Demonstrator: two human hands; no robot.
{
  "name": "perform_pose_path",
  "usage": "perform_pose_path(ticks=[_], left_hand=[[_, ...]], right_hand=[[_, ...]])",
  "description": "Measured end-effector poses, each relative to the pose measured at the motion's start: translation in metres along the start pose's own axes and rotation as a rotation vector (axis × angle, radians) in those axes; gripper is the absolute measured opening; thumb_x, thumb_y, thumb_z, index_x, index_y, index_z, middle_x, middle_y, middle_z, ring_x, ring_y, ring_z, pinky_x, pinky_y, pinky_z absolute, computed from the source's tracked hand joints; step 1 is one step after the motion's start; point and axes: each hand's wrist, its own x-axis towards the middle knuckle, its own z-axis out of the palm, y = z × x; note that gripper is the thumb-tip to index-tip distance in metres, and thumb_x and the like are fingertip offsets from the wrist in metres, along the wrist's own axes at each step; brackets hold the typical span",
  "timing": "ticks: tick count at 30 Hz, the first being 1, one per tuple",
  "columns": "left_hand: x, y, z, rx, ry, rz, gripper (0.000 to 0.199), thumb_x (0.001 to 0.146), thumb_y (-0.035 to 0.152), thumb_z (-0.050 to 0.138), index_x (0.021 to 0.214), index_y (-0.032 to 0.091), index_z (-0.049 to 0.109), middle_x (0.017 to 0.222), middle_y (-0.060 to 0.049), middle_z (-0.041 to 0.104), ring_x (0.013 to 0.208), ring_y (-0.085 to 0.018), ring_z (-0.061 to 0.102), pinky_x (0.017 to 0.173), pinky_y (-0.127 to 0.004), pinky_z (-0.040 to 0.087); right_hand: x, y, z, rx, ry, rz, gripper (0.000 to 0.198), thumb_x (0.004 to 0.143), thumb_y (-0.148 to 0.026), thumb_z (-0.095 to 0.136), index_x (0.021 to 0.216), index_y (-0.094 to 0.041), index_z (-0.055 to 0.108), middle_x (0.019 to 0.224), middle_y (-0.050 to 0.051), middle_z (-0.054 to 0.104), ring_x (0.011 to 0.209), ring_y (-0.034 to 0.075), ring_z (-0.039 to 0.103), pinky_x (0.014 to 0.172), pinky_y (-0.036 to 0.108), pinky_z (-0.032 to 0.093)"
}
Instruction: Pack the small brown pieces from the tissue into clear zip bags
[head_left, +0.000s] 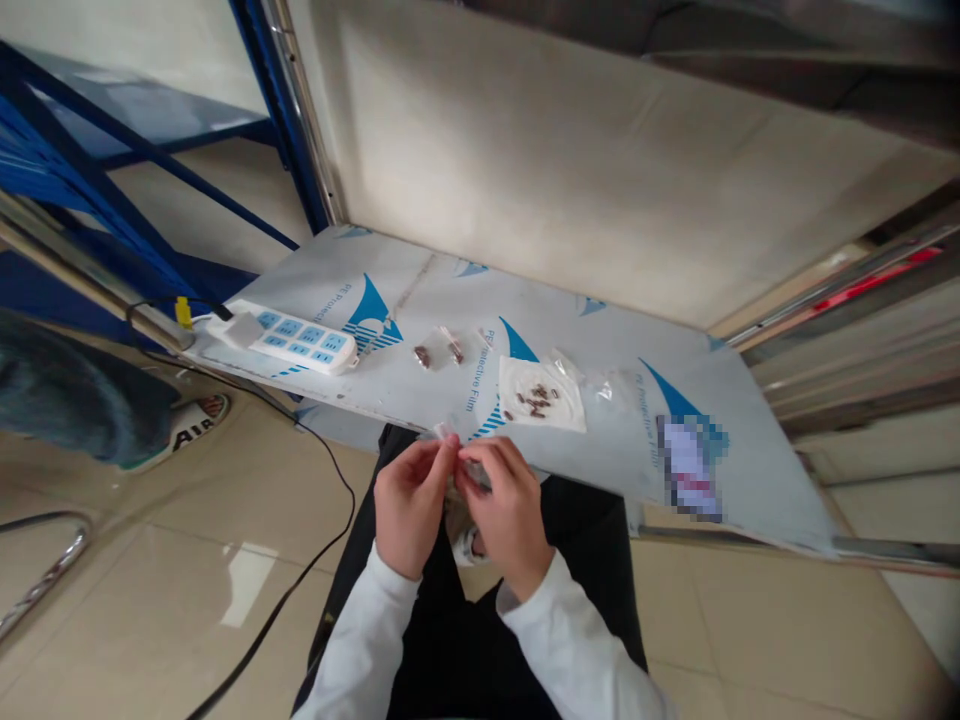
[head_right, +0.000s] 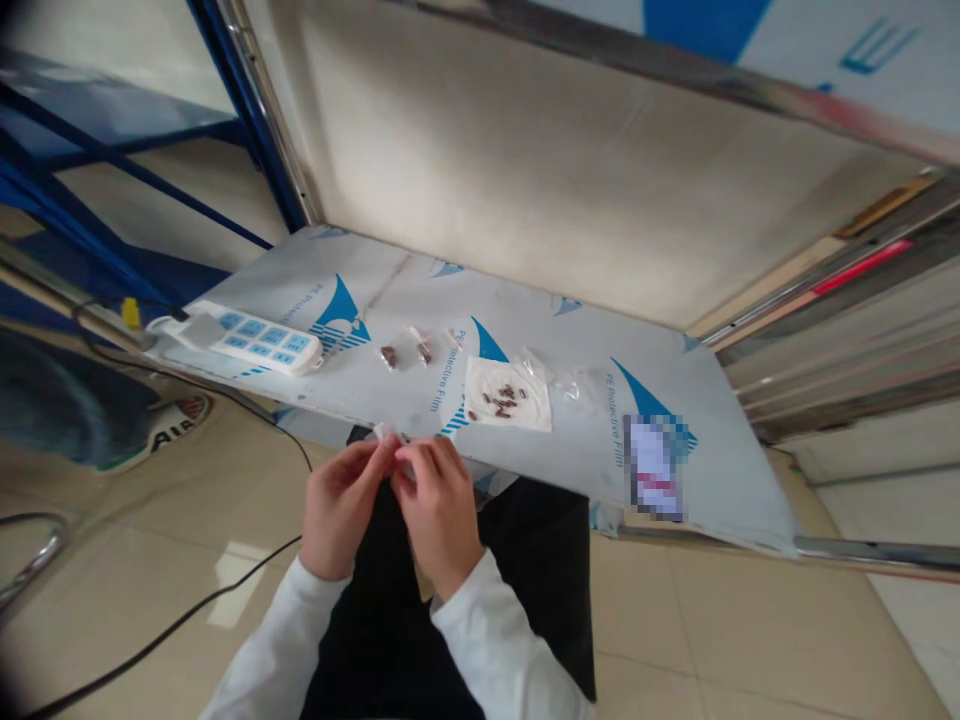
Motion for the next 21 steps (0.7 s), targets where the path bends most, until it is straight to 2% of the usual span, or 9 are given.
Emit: perform_pose_path(ticks=[2,5,7,9,16,21], left_hand=[[-0.007,-0.004,0.005,-0.048,-0.068,-0.092,0.033,0.073,0.043,0.070,0.082,0.011,0.073,0.079,-0.005,0.074,0.073,-0.017,0.067,0.067,-0.023,0.052],[-0.016,-0.006,0.012,-0.135,-0.209,-0.232,0.036,0.074,0.043,0.070,0.088,0.011,0.074,0.081,-0.007,0.075,0.074,-0.017,0.068,0.073,-0.026,0.054],[-0.020,-0.004,0.018,-0.167,-0.299,-0.281,0.037,0.074,0.044,0.070,0.090,0.011,0.074,0.083,-0.008,0.075,0.075,-0.018,0.069,0.078,-0.029,0.055],[-0.023,-0.001,0.027,-0.178,-0.364,-0.305,0.037,0.073,0.043,0.070,0.091,0.011,0.074,0.086,-0.009,0.075,0.077,-0.019,0.070,0.080,-0.030,0.055],[-0.038,-0.009,0.050,-0.173,-0.432,-0.316,0.035,0.077,0.041,0.067,0.096,0.012,0.074,0.088,-0.008,0.075,0.080,-0.018,0.069,0.079,-0.027,0.055],[-0.045,-0.010,0.056,-0.172,-0.419,-0.346,0.037,0.075,0.042,0.069,0.095,0.011,0.074,0.083,-0.007,0.073,0.073,-0.016,0.067,0.070,-0.025,0.054]], right_hand=[[-0.019,0.000,-0.013,0.056,-0.023,0.012,0.017,0.084,-0.011,0.058,0.094,-0.024,0.062,0.092,0.004,0.064,0.089,0.020,0.062,0.081,0.033,0.052],[-0.038,0.006,-0.029,0.196,0.002,0.159,0.030,0.079,-0.018,0.067,0.107,-0.027,0.060,0.100,0.005,0.065,0.091,0.021,0.064,0.082,0.035,0.055],[-0.047,0.011,-0.037,0.262,0.061,0.281,0.027,0.083,-0.022,0.064,0.109,-0.027,0.061,0.100,0.005,0.065,0.088,0.021,0.065,0.078,0.035,0.057],[-0.055,0.014,-0.042,0.277,0.125,0.342,0.020,0.087,-0.021,0.058,0.105,-0.028,0.064,0.098,0.005,0.065,0.088,0.021,0.065,0.077,0.035,0.057],[-0.068,0.023,-0.047,0.138,0.283,0.266,0.033,0.087,-0.016,0.058,0.112,-0.034,0.067,0.100,0.006,0.063,0.091,0.022,0.065,0.079,0.038,0.058],[-0.074,0.032,-0.049,0.132,0.258,0.254,0.034,0.087,-0.015,0.060,0.114,-0.033,0.068,0.103,0.006,0.066,0.093,0.021,0.065,0.082,0.037,0.059]])
